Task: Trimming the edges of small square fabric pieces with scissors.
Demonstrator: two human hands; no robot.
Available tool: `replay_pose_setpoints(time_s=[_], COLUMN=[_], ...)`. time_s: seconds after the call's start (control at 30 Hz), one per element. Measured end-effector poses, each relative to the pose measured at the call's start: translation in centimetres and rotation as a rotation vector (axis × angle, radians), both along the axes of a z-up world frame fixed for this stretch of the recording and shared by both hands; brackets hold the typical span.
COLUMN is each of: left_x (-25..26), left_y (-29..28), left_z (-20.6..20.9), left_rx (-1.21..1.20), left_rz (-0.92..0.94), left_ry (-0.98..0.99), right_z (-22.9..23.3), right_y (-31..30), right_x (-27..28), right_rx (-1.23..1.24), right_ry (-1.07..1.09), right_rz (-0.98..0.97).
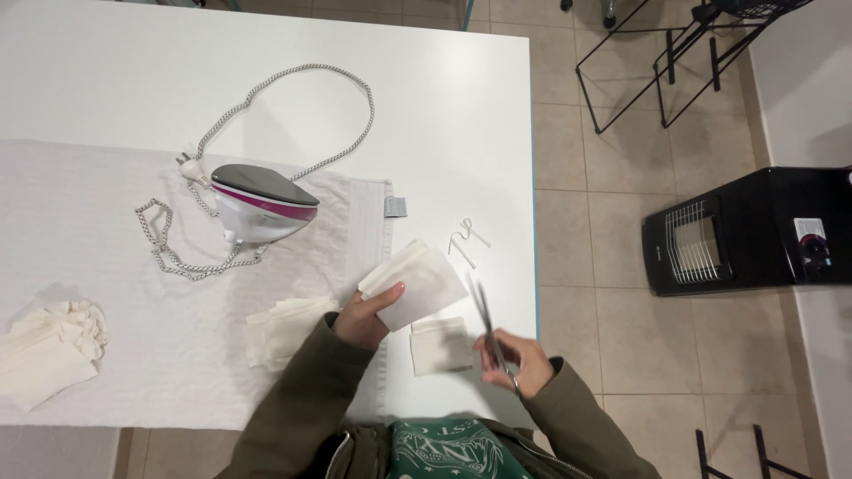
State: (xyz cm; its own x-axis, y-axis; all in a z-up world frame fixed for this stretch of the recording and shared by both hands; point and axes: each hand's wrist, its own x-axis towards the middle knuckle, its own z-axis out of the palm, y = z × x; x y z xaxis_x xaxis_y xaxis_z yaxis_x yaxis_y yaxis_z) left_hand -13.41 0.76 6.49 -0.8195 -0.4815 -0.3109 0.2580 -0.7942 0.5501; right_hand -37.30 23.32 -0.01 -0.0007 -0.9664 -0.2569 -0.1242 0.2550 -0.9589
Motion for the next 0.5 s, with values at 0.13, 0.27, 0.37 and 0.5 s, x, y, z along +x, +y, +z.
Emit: replay_pose_setpoints(time_s=[0.13,0.27,0.37,0.5], left_x=[0.7,0.8,1.0,1.2], left_y=[0.0,0.2,0.1,0.2], left_z=[-0.7,-0.7,0.4,1.1], left_rx=[-0.028,0.019,0.028,0.037], left_rz=[-0.114,-0.136,-0.128,-0.149], left_ry=[-0.056,-0.028,-0.017,0.026], right_z=[3.1,4.9,4.7,4.9], right_y=[0.0,-0.5,-0.4,-0.5], right_x=[1.6,2.3,2.6,3.0], right_rx=[0.033,-0.08,-0.097,-0.102], right_ry=[-0.142,-0.086,-0.072,0.023], right_rz=[0.083,0.04,0.043,0.027])
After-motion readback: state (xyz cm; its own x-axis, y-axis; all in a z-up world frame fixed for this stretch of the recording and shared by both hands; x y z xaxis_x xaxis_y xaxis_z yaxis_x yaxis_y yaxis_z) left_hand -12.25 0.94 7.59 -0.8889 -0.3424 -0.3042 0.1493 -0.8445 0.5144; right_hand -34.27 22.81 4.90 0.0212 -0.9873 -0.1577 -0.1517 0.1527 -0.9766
